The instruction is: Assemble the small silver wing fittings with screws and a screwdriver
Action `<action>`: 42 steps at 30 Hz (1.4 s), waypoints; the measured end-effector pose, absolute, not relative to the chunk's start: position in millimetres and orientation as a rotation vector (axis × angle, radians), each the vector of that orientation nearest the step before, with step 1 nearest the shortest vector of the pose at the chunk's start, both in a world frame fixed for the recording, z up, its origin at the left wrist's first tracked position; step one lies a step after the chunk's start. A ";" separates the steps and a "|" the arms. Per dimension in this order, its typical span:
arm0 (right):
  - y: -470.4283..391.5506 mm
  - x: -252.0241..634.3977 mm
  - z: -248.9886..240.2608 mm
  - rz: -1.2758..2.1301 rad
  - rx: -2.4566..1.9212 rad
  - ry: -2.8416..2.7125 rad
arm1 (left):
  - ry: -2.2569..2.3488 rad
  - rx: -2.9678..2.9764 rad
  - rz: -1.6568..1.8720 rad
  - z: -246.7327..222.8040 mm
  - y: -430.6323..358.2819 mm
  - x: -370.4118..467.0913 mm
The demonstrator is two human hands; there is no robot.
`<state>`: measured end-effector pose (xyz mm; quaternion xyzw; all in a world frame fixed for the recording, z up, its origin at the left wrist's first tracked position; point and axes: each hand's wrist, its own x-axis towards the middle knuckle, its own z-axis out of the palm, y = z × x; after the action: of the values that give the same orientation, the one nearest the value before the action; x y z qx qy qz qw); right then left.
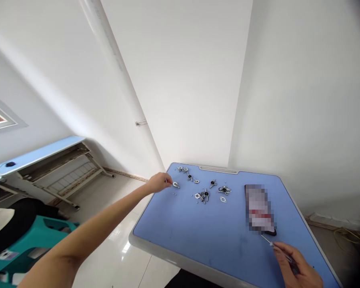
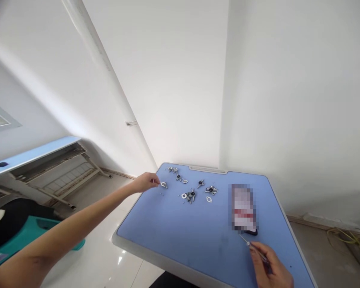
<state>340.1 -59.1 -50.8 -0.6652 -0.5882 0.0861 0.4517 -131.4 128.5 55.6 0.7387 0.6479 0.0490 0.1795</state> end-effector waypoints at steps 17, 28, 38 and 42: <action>-55.7 320.0 -37.3 -0.094 -1.568 -1.870 | 1.981 2.138 0.559 23.7 147.0 -130.8; -55.1 314.4 -30.5 -0.287 -1.509 -1.996 | 1.790 2.146 0.556 10.9 158.3 -151.6; -54.1 310.0 -29.6 -0.427 -1.498 -2.077 | 1.505 2.243 0.550 -3.3 147.1 -148.8; -54.0 312.0 -33.1 -0.437 -1.508 -2.085 | 1.421 2.267 0.501 -0.6 153.6 -148.0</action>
<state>312.0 -54.0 -33.1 -0.5574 -0.7708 -0.1617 0.2627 -148.0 153.6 -0.6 0.8147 0.5106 0.1799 0.2081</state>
